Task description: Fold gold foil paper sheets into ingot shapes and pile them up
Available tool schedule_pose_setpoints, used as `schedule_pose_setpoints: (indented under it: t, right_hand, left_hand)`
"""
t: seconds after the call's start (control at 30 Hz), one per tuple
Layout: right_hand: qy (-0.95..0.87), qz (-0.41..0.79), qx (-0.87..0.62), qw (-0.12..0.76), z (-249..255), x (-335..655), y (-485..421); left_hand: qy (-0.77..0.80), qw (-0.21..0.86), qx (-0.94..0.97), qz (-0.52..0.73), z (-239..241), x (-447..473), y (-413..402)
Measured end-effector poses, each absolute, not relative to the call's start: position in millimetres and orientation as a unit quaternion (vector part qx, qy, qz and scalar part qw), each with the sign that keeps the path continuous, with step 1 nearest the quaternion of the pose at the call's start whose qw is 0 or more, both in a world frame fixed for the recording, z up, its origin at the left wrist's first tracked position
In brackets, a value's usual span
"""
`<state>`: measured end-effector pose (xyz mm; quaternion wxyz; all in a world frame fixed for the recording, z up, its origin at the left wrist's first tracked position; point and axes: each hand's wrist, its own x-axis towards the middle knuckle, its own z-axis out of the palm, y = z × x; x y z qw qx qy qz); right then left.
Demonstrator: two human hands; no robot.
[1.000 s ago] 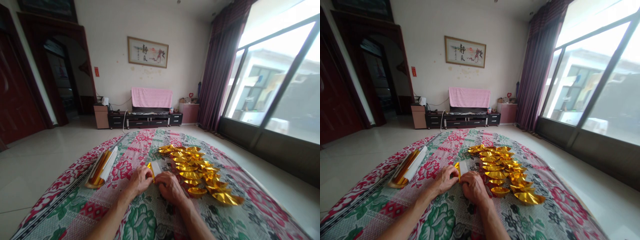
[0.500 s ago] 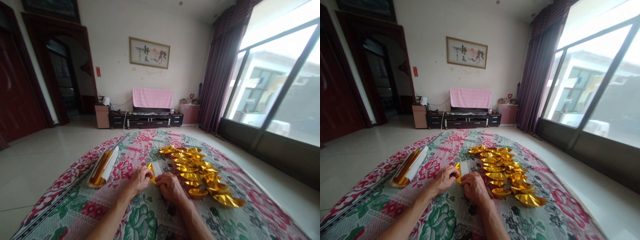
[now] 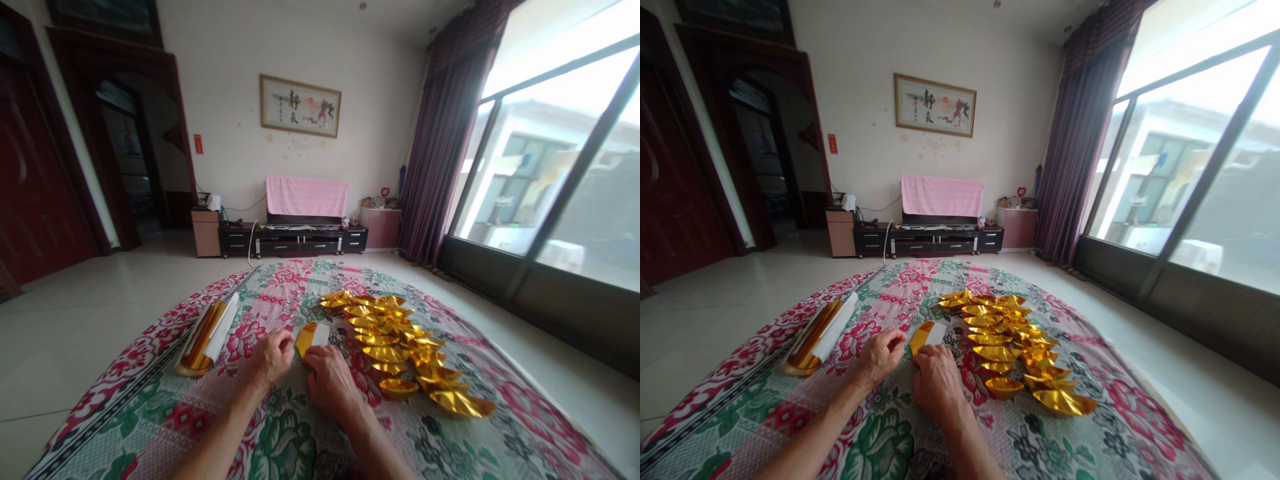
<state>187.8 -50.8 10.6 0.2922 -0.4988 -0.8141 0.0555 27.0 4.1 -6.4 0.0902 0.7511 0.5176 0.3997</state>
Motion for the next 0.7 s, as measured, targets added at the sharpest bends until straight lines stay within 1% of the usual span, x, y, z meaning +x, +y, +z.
schedule_pose_setpoints:
  t: [0.13,0.23,0.3,0.47,0.7]
  right_hand:
    - [-0.804,0.081,-0.491,0.325,9,186,-48]
    - [-0.777,0.076,-0.518,0.348,7,195,-44]
    - [-0.771,0.065,-0.533,0.342,6,202,-42]
    - [-0.792,0.066,-0.517,0.317,7,207,-43]
    - [-0.796,0.072,-0.52,0.303,13,207,-45]
  left_hand:
    - [0.496,0.092,0.79,0.348,-3,29,-2]
    - [0.484,0.073,0.809,0.326,-3,30,-4]
    - [0.486,0.065,0.809,0.325,-4,31,-3]
    - [0.491,0.059,0.803,0.332,-5,32,0]
    - [0.484,0.086,0.798,0.348,-5,31,2]
